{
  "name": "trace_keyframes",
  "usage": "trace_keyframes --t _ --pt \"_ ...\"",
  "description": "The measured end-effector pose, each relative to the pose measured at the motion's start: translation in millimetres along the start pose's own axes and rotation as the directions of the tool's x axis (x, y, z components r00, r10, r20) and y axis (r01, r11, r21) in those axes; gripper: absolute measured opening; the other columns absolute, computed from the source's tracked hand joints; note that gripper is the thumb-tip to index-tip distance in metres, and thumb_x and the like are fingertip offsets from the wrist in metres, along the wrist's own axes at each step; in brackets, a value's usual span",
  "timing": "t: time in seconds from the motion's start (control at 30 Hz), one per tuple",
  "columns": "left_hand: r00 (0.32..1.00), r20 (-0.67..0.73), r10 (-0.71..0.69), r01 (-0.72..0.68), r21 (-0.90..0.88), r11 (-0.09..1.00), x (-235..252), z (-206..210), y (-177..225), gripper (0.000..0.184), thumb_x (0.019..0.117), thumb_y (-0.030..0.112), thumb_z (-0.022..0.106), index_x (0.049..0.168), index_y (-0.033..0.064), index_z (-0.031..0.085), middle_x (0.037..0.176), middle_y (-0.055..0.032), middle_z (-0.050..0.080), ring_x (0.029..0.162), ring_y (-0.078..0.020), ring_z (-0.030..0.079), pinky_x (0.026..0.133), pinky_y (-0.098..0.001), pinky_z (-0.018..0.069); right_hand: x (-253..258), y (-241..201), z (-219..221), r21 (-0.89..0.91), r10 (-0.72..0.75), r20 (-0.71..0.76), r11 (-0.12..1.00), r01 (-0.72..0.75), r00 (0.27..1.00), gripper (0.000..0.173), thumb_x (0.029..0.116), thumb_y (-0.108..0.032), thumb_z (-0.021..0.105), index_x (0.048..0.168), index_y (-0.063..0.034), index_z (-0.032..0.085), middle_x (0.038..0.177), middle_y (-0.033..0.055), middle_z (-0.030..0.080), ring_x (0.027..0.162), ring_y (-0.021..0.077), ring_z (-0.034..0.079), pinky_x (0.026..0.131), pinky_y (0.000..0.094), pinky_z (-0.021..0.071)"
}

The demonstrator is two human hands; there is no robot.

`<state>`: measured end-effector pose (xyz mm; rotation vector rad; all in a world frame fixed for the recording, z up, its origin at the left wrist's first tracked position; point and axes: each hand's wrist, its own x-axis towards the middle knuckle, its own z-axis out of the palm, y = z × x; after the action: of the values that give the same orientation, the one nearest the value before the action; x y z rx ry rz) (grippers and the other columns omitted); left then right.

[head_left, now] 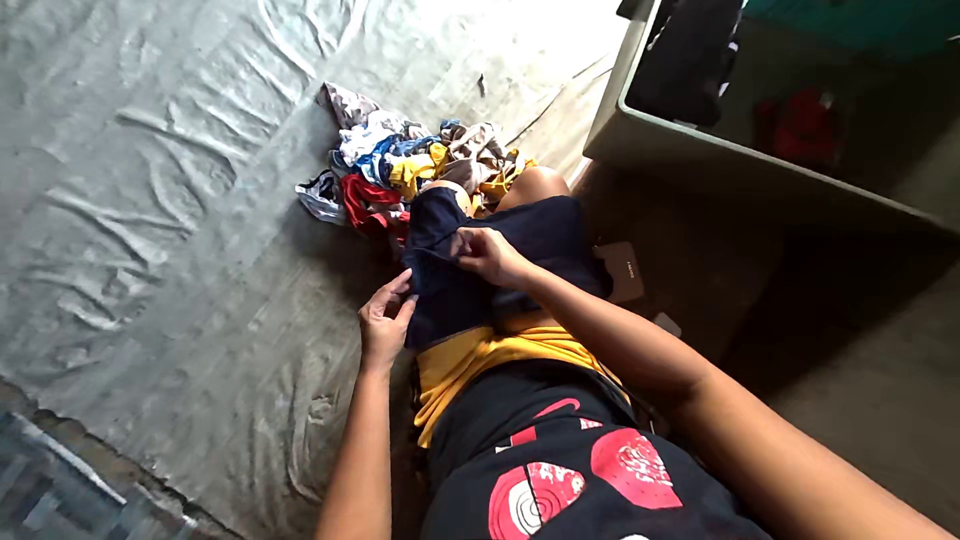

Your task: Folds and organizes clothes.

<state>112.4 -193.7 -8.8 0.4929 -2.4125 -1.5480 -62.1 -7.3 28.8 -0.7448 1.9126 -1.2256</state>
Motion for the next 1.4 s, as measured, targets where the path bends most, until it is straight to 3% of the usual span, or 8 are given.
trace_keyframes --t 0.13,0.37,0.57,0.77,1.03,1.13,1.23,1.4 --pt "0.993 0.035 -0.115 0.114 0.035 0.993 -9 -10 -2 0.054 0.0843 0.000 0.058 0.136 -0.0081 0.045 0.116 -0.0172 0.064 0.110 -0.0195 0.060 0.094 -0.0354 0.0502 -36 12 -26 0.008 -0.149 0.240 0.988 0.152 0.959 0.021 0.0900 0.003 0.068 0.110 0.0011 0.072 0.101 0.0136 0.069 0.089 0.0188 0.065 0.082 0.0366 0.0554" --pt "0.879 0.136 -0.456 0.470 -0.091 0.878 81 3 5 0.061 0.1061 0.038 0.052 0.154 0.0042 0.034 0.156 -0.0190 0.042 0.142 -0.0318 0.044 0.113 -0.0543 0.0390 -52 90 -145 -0.106 0.383 -0.286 0.899 -0.426 0.879 0.053 0.0961 0.003 0.057 0.148 -0.0057 0.048 0.149 0.0243 0.047 0.129 0.0382 0.055 0.104 0.0554 0.0485" --pt "0.711 0.334 -0.618 0.665 -0.035 0.746 144 30 -3 0.056 0.1009 0.031 0.064 0.150 0.0111 0.046 0.133 -0.0144 0.062 0.111 -0.0206 0.062 0.093 -0.0422 0.0508 -46 116 -179 -0.025 0.483 -0.171 0.869 -0.494 0.859 0.048 0.0932 -0.001 0.071 0.138 0.0037 0.053 0.130 0.0269 0.061 0.114 0.0366 0.064 0.100 0.0517 0.0508" --pt "0.960 0.212 -0.182 0.218 -0.156 0.963 127 -10 10 0.031 0.0898 -0.005 0.069 0.120 -0.0007 0.062 0.109 0.0015 0.070 0.099 -0.0020 0.066 0.091 -0.0265 0.0565 -75 104 -180 -0.011 0.262 -0.380 0.958 -0.288 0.887 0.018 0.0909 -0.002 0.072 0.107 0.0042 0.068 0.102 0.0185 0.069 0.095 0.0263 0.067 0.091 0.0472 0.0540" --pt "0.928 0.373 -0.020 0.111 -0.223 0.969 56 -40 19 0.015 0.0782 0.012 0.082 0.090 0.0148 0.072 0.102 0.0162 0.065 0.096 0.0064 0.061 0.086 -0.0141 0.0527 -144 101 -155 0.009 0.181 -0.412 0.981 -0.195 0.893 0.012 0.0843 0.003 0.072 0.096 0.0041 0.068 0.091 0.0150 0.067 0.083 0.0209 0.064 0.078 0.0437 0.0536" --pt "0.899 0.430 -0.086 0.121 -0.055 0.991 43 -39 11 0.009 0.0773 0.005 0.077 0.083 0.0049 0.070 0.102 0.0051 0.061 0.096 0.0039 0.059 0.085 -0.0131 0.0508 -153 115 -142 -0.035 0.215 -0.414 0.967 -0.251 0.884 0.014 0.0840 0.004 0.073 0.097 0.0038 0.070 0.099 0.0182 0.068 0.089 0.0256 0.066 0.082 0.0465 0.0548" --pt "0.782 0.539 -0.314 0.151 0.325 0.934 41 -41 24 0.012 0.0884 -0.007 0.064 0.096 -0.0087 0.073 0.121 -0.0247 0.060 0.111 -0.0236 0.060 0.097 -0.0364 0.0505 -155 129 -132 -0.130 0.309 -0.306 0.923 -0.361 0.900 0.020 0.0880 0.006 0.068 0.108 0.0035 0.071 0.114 0.0231 0.066 0.106 0.0352 0.065 0.095 0.0539 0.0528" --pt "0.813 0.294 -0.502 0.411 0.321 0.853 51 -36 39 0.039 0.1075 0.016 0.030 0.130 -0.0087 0.050 0.137 -0.0292 0.051 0.126 -0.0385 0.053 0.100 -0.0560 0.0461 -144 120 -128 0.165 0.534 -0.374 0.843 -0.512 0.758 0.042 0.1121 -0.027 0.036 0.140 0.0018 0.051 0.134 0.0249 0.059 0.121 0.0329 0.060 0.102 0.0510 0.0489"
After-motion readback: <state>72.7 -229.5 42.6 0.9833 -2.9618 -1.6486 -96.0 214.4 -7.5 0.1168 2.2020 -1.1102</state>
